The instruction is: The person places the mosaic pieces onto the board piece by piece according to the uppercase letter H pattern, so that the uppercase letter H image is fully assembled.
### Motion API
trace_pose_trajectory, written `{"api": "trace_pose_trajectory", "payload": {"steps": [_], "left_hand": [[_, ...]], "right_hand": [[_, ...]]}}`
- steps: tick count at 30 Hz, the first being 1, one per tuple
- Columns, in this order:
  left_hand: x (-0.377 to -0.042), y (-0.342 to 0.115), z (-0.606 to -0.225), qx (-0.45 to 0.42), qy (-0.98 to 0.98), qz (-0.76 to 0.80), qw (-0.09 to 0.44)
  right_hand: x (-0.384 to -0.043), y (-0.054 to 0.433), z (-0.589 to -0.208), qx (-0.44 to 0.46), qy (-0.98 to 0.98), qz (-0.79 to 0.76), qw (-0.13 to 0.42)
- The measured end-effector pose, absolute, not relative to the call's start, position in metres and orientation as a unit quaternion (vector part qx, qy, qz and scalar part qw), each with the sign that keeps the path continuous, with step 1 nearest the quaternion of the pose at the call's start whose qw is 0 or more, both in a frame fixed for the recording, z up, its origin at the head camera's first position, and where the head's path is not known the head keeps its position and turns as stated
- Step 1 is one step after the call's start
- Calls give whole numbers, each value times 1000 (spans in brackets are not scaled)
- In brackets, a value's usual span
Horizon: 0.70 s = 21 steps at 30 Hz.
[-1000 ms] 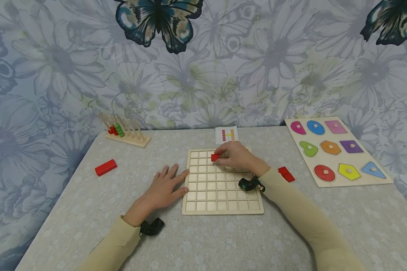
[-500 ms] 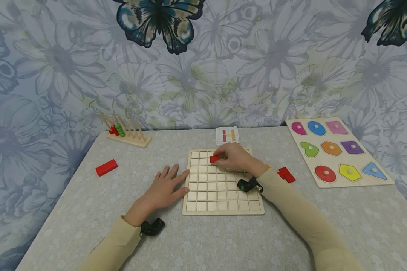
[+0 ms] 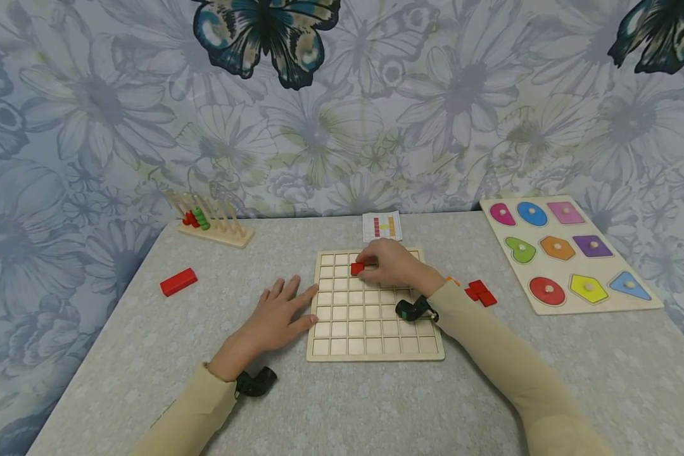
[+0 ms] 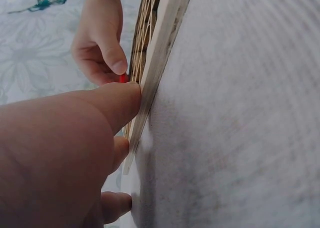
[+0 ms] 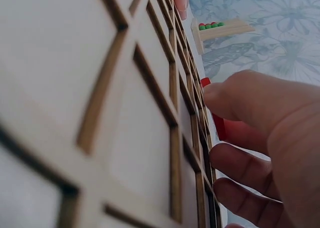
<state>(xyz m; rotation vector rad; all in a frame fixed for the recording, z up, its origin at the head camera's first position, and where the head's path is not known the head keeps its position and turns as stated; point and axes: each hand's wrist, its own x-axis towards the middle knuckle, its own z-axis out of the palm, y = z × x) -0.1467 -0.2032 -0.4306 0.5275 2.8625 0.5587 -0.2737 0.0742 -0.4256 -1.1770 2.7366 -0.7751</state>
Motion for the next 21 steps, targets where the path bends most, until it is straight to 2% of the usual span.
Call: {"api": "trace_pose_trajectory", "payload": {"steps": [21], "left_hand": [[-147, -203, -432, 176, 962, 188, 88]], "right_hand": [[-274, 74, -426, -390, 886, -250, 32]]}}
